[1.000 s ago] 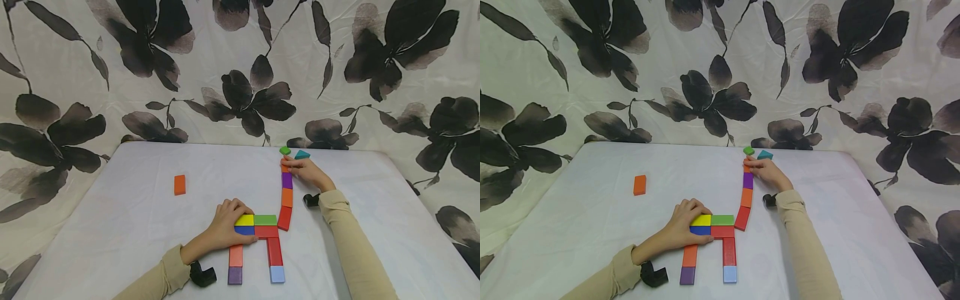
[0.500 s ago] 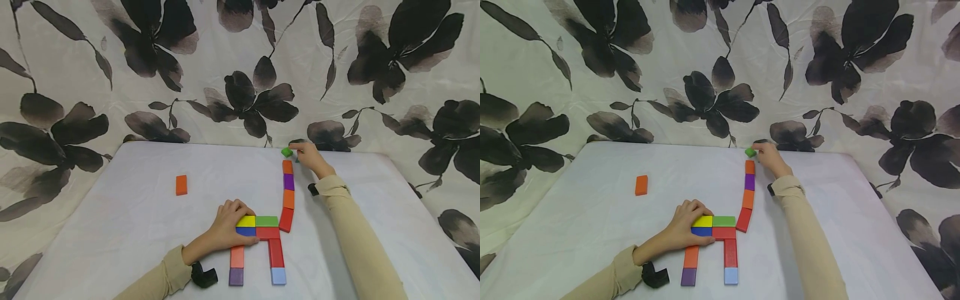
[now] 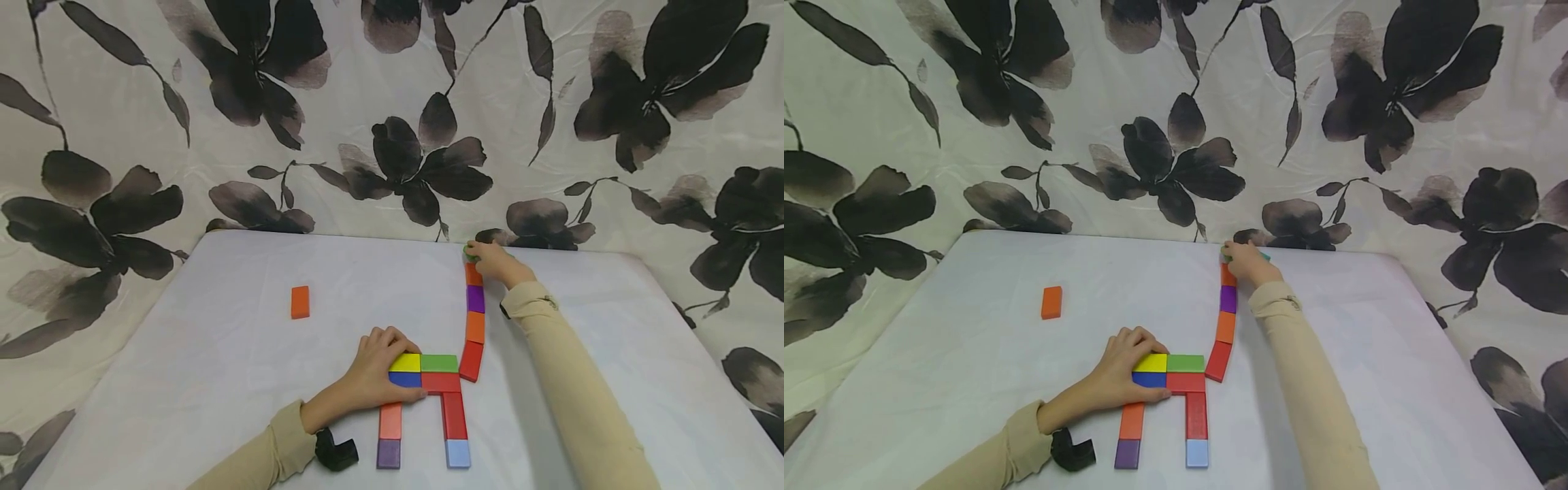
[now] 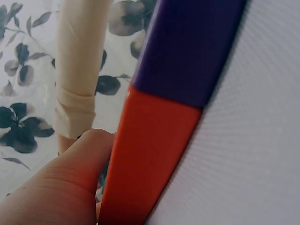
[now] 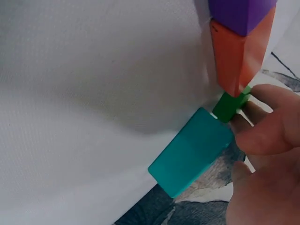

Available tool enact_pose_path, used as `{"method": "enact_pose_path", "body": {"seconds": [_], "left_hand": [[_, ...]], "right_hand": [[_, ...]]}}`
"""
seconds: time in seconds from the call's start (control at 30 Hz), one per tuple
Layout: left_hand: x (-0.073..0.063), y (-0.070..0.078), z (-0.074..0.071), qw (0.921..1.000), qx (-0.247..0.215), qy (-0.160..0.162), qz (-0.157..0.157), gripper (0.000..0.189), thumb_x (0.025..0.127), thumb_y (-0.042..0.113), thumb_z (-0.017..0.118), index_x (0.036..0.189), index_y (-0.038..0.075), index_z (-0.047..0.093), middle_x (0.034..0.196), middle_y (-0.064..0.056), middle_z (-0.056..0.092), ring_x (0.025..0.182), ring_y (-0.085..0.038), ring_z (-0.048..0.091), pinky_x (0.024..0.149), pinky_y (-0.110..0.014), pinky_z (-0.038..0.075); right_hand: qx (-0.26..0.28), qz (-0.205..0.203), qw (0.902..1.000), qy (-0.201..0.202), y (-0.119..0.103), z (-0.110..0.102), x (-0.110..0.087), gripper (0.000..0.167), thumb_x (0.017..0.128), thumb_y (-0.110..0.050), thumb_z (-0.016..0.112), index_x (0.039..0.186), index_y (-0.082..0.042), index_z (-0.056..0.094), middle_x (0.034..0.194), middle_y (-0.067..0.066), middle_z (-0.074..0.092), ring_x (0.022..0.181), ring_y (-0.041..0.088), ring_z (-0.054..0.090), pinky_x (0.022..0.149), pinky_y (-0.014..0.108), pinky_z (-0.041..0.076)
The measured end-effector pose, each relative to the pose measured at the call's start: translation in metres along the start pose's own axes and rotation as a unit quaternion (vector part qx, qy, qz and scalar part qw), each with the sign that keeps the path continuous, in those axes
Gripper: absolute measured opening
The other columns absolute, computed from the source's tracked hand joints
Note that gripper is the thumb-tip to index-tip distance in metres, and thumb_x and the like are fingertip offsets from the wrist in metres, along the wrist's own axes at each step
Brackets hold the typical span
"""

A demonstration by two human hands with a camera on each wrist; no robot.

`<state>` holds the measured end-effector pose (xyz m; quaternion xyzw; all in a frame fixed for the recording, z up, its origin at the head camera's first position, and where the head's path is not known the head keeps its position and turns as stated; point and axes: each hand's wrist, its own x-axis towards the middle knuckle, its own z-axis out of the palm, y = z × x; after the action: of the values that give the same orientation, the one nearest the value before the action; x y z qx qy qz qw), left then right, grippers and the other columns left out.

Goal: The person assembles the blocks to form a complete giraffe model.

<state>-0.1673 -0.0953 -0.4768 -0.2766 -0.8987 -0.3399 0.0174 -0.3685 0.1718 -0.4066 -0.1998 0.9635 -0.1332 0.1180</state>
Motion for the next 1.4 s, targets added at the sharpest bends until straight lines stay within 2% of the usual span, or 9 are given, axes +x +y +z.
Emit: {"method": "enact_pose_path", "body": {"seconds": [0.1, 0.2, 0.3, 0.4, 0.6, 0.77, 0.83, 1.0, 1.4], "left_hand": [[0.0, 0.001, 0.0, 1.0, 0.003, -0.001, 0.001, 0.052, 0.073, 0.052, 0.08, 0.114, 0.026, 0.064, 0.108, 0.008, 0.046, 0.1, -0.013, 0.036, 0.081, -0.036, 0.028], [0.0, 0.002, -0.001, 1.0, 0.003, 0.001, 0.005, 0.051, 0.073, 0.051, 0.08, 0.114, 0.026, 0.064, 0.108, 0.007, 0.047, 0.1, -0.013, 0.037, 0.081, -0.037, 0.028], [0.0, 0.002, -0.002, 1.0, 0.001, 0.002, 0.005, 0.05, 0.073, 0.051, 0.08, 0.113, 0.025, 0.064, 0.108, 0.007, 0.047, 0.1, -0.014, 0.037, 0.08, -0.037, 0.028], [0.0, 0.003, -0.002, 1.0, 0.002, 0.001, 0.003, 0.05, 0.073, 0.052, 0.08, 0.113, 0.026, 0.064, 0.108, 0.007, 0.047, 0.1, -0.014, 0.037, 0.08, -0.037, 0.028], [0.0, 0.001, -0.001, 1.0, 0.001, 0.001, 0.002, 0.05, 0.073, 0.052, 0.08, 0.113, 0.026, 0.064, 0.109, 0.007, 0.047, 0.101, -0.013, 0.037, 0.081, -0.038, 0.029], [0.0, 0.0, 0.0, 1.0, 0.005, 0.002, 0.004, 0.05, 0.073, 0.052, 0.08, 0.113, 0.026, 0.063, 0.109, 0.008, 0.047, 0.1, -0.013, 0.037, 0.081, -0.037, 0.029], [0.0, 0.0, 0.0, 1.0, 0.006, 0.001, 0.004, 0.051, 0.073, 0.052, 0.08, 0.113, 0.026, 0.063, 0.109, 0.008, 0.047, 0.1, -0.013, 0.037, 0.081, -0.037, 0.029], [0.0, 0.002, -0.001, 1.0, 0.004, -0.001, 0.0, 0.051, 0.073, 0.053, 0.08, 0.113, 0.025, 0.064, 0.109, 0.006, 0.047, 0.101, -0.014, 0.037, 0.081, -0.038, 0.029], [0.002, 0.003, -0.001, 1.0, 0.003, -0.005, 0.0, 0.052, 0.073, 0.053, 0.08, 0.114, 0.025, 0.063, 0.11, 0.007, 0.047, 0.101, -0.014, 0.037, 0.081, -0.038, 0.029]], "right_hand": [[-0.015, -0.006, 0.9999, -0.001, -0.001, 0.0, -0.002, 0.061, 0.085, 0.008, 0.037, 0.145, 0.004, 0.042, 0.155, 0.024, 0.032, 0.141, 0.045, 0.029, 0.115, 0.053, 0.021], [-0.008, 0.008, 0.9999, -0.009, -0.002, 0.0, -0.005, 0.062, 0.086, 0.007, 0.037, 0.148, 0.002, 0.04, 0.157, 0.021, 0.03, 0.142, 0.044, 0.029, 0.111, 0.054, 0.029], [0.008, 0.019, 0.9996, -0.017, -0.003, 0.0, -0.007, 0.062, 0.086, 0.007, 0.037, 0.148, 0.002, 0.039, 0.158, 0.02, 0.028, 0.144, 0.045, 0.023, 0.112, 0.056, 0.025], [0.005, 0.011, 0.9998, -0.018, -0.004, 0.0, -0.01, 0.061, 0.085, 0.007, 0.037, 0.146, 0.004, 0.041, 0.157, 0.021, 0.03, 0.144, 0.047, 0.02, 0.114, 0.057, 0.021], [-0.007, -0.001, 0.9998, -0.017, -0.004, 0.0, -0.012, 0.06, 0.084, 0.009, 0.038, 0.144, 0.005, 0.043, 0.154, 0.022, 0.033, 0.143, 0.043, 0.028, 0.113, 0.055, 0.026], [-0.017, -0.006, 0.9998, -0.011, -0.001, 0.003, -0.01, 0.061, 0.082, 0.006, 0.042, 0.143, 0.004, 0.046, 0.153, 0.019, 0.037, 0.134, 0.042, 0.039, 0.105, 0.057, 0.033], [-0.026, -0.006, 0.9996, -0.011, -0.001, 0.005, -0.01, 0.061, 0.082, 0.005, 0.044, 0.143, 0.004, 0.046, 0.153, 0.019, 0.037, 0.133, 0.044, 0.039, 0.105, 0.06, 0.032], [-0.03, 0.006, 0.9992, -0.024, -0.007, 0.004, -0.016, 0.062, 0.083, 0.004, 0.042, 0.146, 0.005, 0.041, 0.157, 0.021, 0.03, 0.141, 0.048, 0.027, 0.111, 0.065, 0.019], [-0.037, 0.013, 0.9989, -0.026, -0.012, 0.003, -0.024, 0.061, 0.084, 0.003, 0.041, 0.145, 0.006, 0.041, 0.156, 0.025, 0.029, 0.141, 0.047, 0.026, 0.113, 0.062, 0.017]]}}
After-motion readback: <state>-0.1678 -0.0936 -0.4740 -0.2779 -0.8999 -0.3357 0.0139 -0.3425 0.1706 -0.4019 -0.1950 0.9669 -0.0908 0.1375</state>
